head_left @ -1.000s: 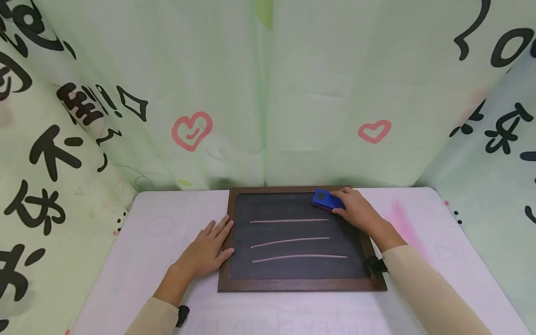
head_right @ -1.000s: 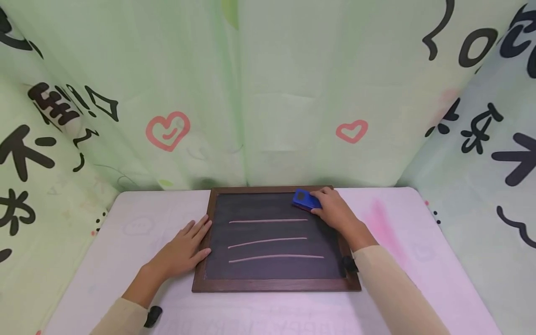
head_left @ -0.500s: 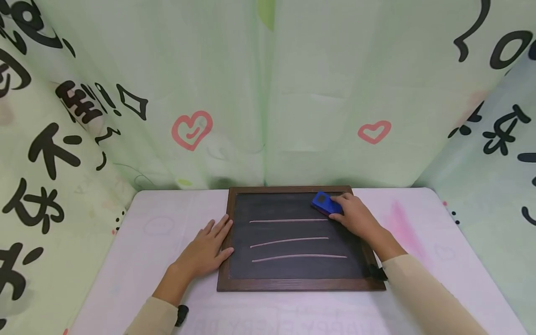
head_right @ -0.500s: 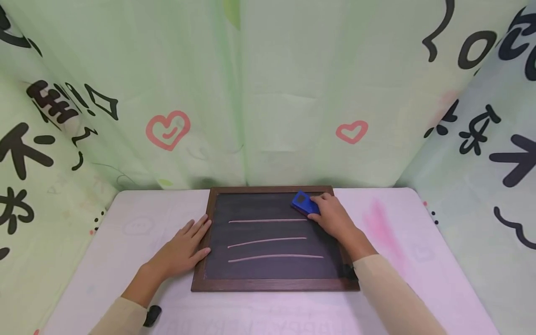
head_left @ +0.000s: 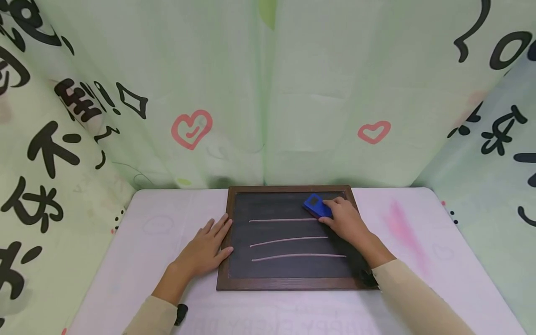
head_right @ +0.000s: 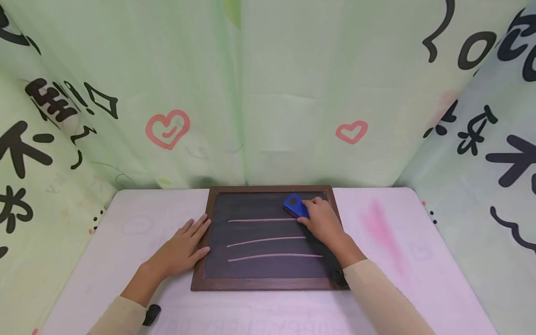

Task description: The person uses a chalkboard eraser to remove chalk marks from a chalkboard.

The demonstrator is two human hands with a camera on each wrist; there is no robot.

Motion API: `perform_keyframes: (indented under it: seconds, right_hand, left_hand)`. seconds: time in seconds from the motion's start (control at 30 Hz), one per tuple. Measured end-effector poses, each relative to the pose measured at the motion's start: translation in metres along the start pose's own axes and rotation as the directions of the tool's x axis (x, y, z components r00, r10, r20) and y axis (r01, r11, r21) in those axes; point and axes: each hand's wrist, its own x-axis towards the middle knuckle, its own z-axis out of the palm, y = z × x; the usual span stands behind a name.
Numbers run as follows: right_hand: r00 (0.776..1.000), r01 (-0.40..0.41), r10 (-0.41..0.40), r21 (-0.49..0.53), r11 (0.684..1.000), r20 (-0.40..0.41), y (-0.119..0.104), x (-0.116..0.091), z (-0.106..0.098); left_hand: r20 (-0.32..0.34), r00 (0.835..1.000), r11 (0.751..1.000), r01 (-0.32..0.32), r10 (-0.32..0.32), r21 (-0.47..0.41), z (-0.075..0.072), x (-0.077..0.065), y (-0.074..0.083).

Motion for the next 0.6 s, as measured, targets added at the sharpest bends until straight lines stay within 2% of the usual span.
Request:
perform_keyframes:
  seconds: [0.3,0.6]
  right_hand:
    - [1.000,-0.003,0.003,-0.006,1.000,0.009,-0.021,0.004,0.007]
    - [0.999,0.037,-0.037,-0.001,0.999,0.020,-0.048,0.010,0.015]
  left_hand:
    - [-0.003,1.000,1.000,-0.001,0.001,0.005,-0.001,0.000,0.000]
    - [-0.007,1.000,1.000,-0.005,0.005,0.002,0.000,0.001,0.000]
